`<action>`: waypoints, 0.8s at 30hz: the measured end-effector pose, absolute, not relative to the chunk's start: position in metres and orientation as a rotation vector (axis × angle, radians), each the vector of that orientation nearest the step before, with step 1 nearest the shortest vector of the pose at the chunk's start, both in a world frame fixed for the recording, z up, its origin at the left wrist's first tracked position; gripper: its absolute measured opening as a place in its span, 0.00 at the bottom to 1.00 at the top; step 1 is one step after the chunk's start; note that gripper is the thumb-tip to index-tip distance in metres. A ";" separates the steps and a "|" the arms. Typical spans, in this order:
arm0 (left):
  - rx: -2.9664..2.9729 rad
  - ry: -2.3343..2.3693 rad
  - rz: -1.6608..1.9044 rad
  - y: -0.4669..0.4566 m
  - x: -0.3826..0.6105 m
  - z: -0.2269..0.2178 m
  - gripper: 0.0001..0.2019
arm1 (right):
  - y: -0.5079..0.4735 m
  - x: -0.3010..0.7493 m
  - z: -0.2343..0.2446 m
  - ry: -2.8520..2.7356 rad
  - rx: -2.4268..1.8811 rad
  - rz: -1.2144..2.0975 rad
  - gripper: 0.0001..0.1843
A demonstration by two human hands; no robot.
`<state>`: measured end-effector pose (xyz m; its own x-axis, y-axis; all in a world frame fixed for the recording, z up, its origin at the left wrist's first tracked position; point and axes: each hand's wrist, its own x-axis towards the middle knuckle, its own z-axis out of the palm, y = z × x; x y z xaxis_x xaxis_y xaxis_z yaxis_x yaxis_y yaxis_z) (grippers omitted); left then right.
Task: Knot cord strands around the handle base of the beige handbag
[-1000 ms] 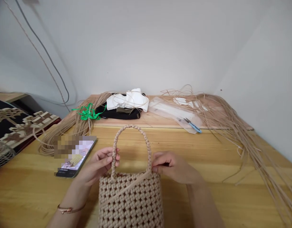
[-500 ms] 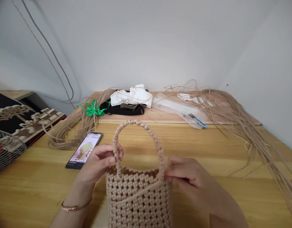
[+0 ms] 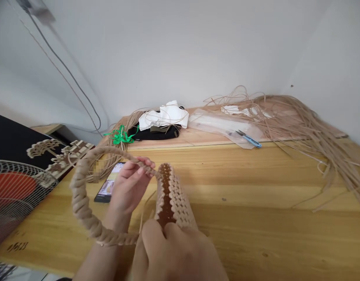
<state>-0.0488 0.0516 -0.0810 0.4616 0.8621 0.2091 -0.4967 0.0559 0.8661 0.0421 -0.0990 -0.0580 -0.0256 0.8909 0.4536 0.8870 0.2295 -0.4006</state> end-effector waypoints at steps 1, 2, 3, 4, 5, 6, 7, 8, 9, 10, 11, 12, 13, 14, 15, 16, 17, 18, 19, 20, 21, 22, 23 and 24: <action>1.027 0.390 1.028 0.051 -0.045 -0.083 0.07 | -0.096 0.038 -0.056 -1.889 -1.629 -0.065 0.10; 0.977 0.365 0.978 0.050 -0.042 -0.085 0.07 | -0.092 0.034 -0.055 -1.919 -1.598 -0.116 0.10; 0.936 0.341 0.934 0.049 -0.039 -0.086 0.07 | -0.089 0.031 -0.053 -1.961 -1.546 -0.152 0.11; 0.904 0.318 0.902 0.048 -0.038 -0.088 0.06 | -0.086 0.029 -0.053 -1.996 -1.510 -0.180 0.11; 0.882 0.298 0.879 0.047 -0.037 -0.090 0.06 | -0.084 0.027 -0.052 -2.026 -1.484 -0.198 0.11; 0.870 0.281 0.864 0.046 -0.036 -0.091 0.06 | -0.082 0.025 -0.052 -2.052 -1.468 -0.209 0.10; 0.871 0.270 0.854 0.045 -0.036 -0.092 0.06 | -0.080 0.023 -0.053 -2.070 -1.464 -0.217 0.10; 0.884 0.269 0.852 0.045 -0.036 -0.092 0.07 | -0.079 0.022 -0.053 -2.082 -1.462 -0.220 0.10; 0.910 0.285 0.855 0.045 -0.037 -0.092 0.09 | -0.078 0.021 -0.054 -2.089 -1.460 -0.218 0.09; 0.942 0.325 0.865 0.046 -0.039 -0.092 0.11 | -0.077 0.020 -0.055 -2.092 -1.455 -0.211 0.09; 0.983 0.388 0.896 0.047 -0.042 -0.090 0.12 | -0.077 0.020 -0.056 -2.093 -1.446 -0.196 0.09; 1.030 0.469 0.955 0.049 -0.047 -0.088 0.13 | -0.076 0.019 -0.056 -2.089 -1.440 -0.177 0.09; 1.077 0.551 1.035 0.051 -0.053 -0.085 0.12 | -0.075 0.019 -0.057 -2.088 -1.427 -0.154 0.09; 1.118 0.617 1.120 0.052 -0.060 -0.080 0.10 | -0.074 0.019 -0.058 -2.090 -1.410 -0.132 0.09; 1.159 0.660 1.219 0.054 -0.069 -0.074 0.08 | -0.073 0.018 -0.060 -2.095 -1.402 -0.109 0.09; 1.186 0.645 1.262 0.054 -0.079 -0.068 0.09 | -0.072 0.018 -0.061 -2.101 -1.400 -0.092 0.09; 1.205 0.600 1.259 0.053 -0.088 -0.061 0.12 | -0.070 0.017 -0.063 -2.113 -1.400 -0.080 0.09; 1.225 0.597 1.285 0.051 -0.098 -0.055 0.16 | -0.069 0.017 -0.065 -2.126 -1.403 -0.073 0.08; 1.270 0.600 1.277 0.047 -0.106 -0.049 0.20 | -0.069 0.016 -0.068 -2.133 -1.409 -0.068 0.07; 1.312 0.604 1.275 0.043 -0.113 -0.043 0.21 | -0.068 0.016 -0.071 -2.139 -1.419 -0.071 0.05; 1.349 0.607 1.273 0.038 -0.119 -0.039 0.20 | -0.068 0.015 -0.075 -2.144 -1.425 -0.075 0.04; 1.390 0.611 1.260 0.033 -0.123 -0.036 0.18 | -0.068 0.014 -0.080 -2.142 -1.437 -0.075 0.04; 1.425 0.615 1.249 0.028 -0.126 -0.034 0.16 | -0.069 0.014 -0.084 -2.142 -1.459 -0.071 0.05; 1.450 0.618 1.233 0.025 -0.128 -0.033 0.14 | -0.070 0.014 -0.089 -2.137 -1.481 -0.062 0.06</action>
<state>-0.1284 0.0245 -0.0326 0.3269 0.8771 0.3519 -0.2429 -0.2819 0.9282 0.0135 -0.0695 -0.0894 -0.2549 0.8566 0.4486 0.8813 0.3968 -0.2568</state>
